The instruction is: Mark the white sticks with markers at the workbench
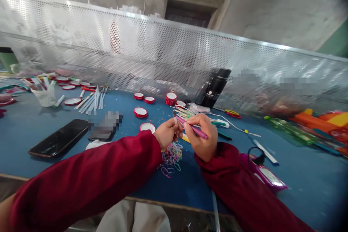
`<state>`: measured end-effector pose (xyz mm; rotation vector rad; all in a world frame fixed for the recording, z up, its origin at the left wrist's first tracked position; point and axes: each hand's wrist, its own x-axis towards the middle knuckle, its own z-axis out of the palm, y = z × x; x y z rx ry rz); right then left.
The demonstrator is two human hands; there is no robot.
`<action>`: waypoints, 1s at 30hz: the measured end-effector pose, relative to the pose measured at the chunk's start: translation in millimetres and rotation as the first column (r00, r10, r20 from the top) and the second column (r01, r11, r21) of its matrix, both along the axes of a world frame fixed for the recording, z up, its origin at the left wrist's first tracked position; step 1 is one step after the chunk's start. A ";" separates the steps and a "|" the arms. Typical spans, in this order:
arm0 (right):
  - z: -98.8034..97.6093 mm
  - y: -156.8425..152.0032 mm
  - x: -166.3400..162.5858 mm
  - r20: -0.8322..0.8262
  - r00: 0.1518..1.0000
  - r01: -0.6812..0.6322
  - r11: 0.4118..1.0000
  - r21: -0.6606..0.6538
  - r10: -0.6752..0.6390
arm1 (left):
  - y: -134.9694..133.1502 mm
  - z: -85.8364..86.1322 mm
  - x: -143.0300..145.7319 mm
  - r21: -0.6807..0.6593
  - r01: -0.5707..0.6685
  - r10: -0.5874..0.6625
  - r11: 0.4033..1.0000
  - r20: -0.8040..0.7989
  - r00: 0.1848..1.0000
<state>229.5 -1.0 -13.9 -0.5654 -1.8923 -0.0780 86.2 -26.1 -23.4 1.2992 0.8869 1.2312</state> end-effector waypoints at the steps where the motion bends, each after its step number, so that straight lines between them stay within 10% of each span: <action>1: 0.5 0.9 -0.9 0.006 1.000 0.011 1.000 -0.006 -0.011 | 1.9 -1.7 -0.4 0.000 -0.005 0.005 1.000 -0.012 1.000; 15: 39.3 15.6 -36.9 -0.086 0.981 0.151 0.968 -0.201 -0.171 | 31.0 -10.5 -19.5 0.160 -0.024 0.051 0.987 -0.170 0.984; 30: -0.3 28.9 -41.2 -0.218 0.972 0.041 0.972 -0.232 -0.092 | 48.2 -10.5 -41.2 0.034 0.044 -0.034 0.998 -0.267 0.963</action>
